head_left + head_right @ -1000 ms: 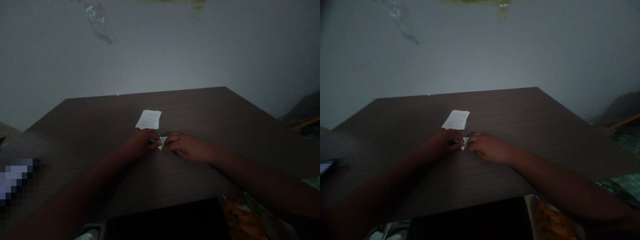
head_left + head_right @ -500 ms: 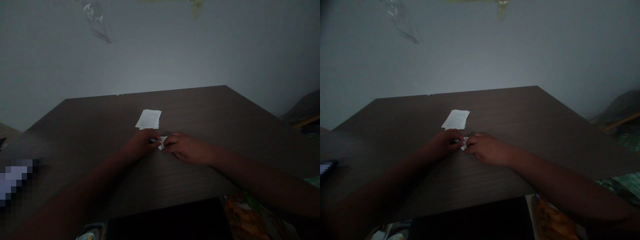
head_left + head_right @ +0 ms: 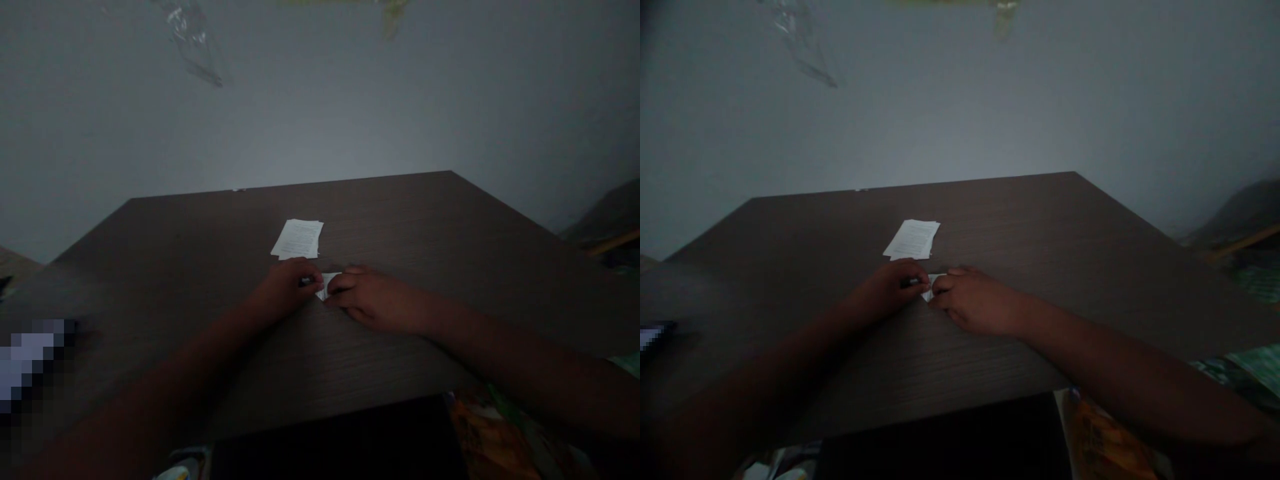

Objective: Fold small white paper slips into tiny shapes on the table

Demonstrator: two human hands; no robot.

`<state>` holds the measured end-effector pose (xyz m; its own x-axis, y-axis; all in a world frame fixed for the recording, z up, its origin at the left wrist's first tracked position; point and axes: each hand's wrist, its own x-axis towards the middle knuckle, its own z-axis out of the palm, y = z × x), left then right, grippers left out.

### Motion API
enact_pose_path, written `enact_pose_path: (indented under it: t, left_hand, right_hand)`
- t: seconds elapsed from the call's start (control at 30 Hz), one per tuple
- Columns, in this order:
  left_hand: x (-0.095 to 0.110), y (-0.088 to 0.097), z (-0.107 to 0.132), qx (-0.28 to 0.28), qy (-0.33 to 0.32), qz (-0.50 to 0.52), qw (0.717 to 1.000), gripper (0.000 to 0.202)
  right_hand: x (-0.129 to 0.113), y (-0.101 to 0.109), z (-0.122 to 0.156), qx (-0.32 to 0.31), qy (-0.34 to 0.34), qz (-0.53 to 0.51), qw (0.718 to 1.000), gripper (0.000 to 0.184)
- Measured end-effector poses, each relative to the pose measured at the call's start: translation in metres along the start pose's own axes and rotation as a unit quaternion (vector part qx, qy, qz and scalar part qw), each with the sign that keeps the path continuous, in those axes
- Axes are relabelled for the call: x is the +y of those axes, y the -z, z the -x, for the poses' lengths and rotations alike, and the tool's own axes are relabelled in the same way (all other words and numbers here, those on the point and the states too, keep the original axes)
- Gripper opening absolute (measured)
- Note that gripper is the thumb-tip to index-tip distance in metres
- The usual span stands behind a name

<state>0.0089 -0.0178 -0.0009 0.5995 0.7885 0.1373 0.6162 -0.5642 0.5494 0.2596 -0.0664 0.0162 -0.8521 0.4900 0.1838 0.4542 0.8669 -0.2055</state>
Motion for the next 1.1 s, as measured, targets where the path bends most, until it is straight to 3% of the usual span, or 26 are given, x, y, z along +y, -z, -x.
enact_pose_path:
  t: [0.13,0.47,0.87,1.1]
  left_hand:
    - [0.002,0.002,0.001,0.012,0.015,-0.006,1.0,0.008]
    - [-0.004,0.019,0.005,-0.059,-0.049,0.011,0.997,0.014]
    - [0.0,0.018,0.007,-0.06,-0.032,-0.01,0.998,0.012]
    - [0.005,0.017,0.007,-0.054,-0.038,-0.019,0.998,0.013]
  right_hand:
    - [-0.001,0.0,0.0,-0.007,0.0,0.0,1.0,0.031]
    - [0.0,0.003,-0.001,-0.008,-0.005,-0.035,0.999,0.036]
    - [0.001,0.003,0.0,0.002,-0.013,-0.106,0.994,0.03]
    - [0.009,-0.009,0.0,0.078,-0.063,-0.134,0.986,0.045]
